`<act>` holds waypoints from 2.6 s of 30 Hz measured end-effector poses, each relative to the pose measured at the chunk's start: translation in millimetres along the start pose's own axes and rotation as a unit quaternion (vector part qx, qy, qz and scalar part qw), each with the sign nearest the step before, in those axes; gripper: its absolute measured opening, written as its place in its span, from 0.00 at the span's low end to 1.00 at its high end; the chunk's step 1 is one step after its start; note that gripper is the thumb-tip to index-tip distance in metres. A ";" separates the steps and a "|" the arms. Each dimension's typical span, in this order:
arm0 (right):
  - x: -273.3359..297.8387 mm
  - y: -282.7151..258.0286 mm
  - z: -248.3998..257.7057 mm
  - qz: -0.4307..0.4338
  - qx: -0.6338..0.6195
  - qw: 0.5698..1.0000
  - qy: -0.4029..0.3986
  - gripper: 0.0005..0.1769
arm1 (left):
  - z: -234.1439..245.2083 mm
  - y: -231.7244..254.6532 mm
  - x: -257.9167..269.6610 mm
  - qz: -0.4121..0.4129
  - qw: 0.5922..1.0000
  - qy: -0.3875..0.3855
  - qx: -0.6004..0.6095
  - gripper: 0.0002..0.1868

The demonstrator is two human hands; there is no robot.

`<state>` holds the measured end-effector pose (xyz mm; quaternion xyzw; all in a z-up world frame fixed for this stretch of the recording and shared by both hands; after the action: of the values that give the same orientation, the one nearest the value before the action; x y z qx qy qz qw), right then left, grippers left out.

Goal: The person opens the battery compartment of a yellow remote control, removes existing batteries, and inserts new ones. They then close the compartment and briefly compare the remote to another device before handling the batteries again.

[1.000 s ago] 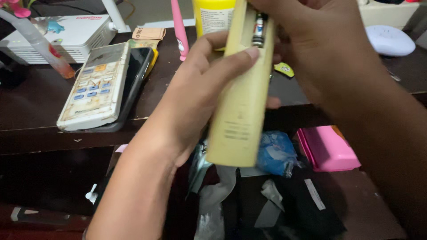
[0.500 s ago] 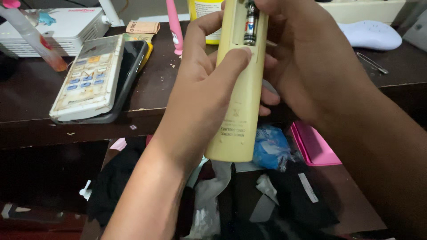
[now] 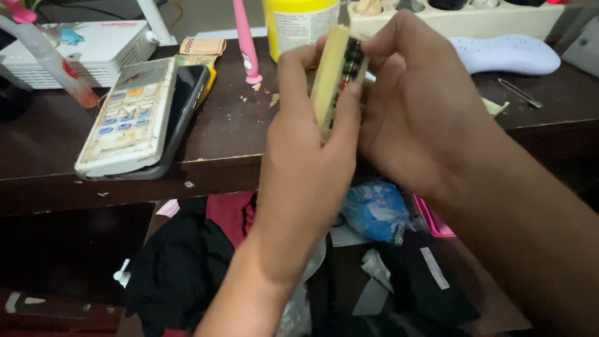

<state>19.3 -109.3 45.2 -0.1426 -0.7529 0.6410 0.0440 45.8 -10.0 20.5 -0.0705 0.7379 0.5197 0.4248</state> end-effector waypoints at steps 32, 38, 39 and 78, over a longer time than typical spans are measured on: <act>-18.6 11.4 -83.6 -0.075 -0.172 0.959 -0.213 0.05 | 45.1 53.3 34.3 0.035 0.968 0.162 -0.187 0.27; -26.9 10.9 -83.2 -0.090 -0.159 0.964 -0.195 0.02 | 47.3 54.6 31.0 0.016 0.958 0.168 -0.233 0.25; -28.1 10.7 -83.0 -0.095 -0.158 0.962 -0.201 0.03 | 46.9 55.0 30.9 -0.007 0.958 0.159 -0.239 0.24; -26.1 23.9 -61.1 -0.051 -0.197 0.958 -0.201 0.07 | 40.6 32.7 33.2 -0.014 0.965 0.123 -0.230 0.24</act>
<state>63.3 -54.8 35.6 0.0222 -0.8639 0.4922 -0.1045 29.5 49.5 16.4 -0.2403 0.6442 0.6566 0.3101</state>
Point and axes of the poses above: each hand's wrist, its own x-axis away from the middle knuckle, its own z-axis out of the back of the hand, y = z × x, the point moved 3 cm from there along -x, towards the middle knuckle, and after that the axes turned 13 degrees about x, right-handed, at the moved point
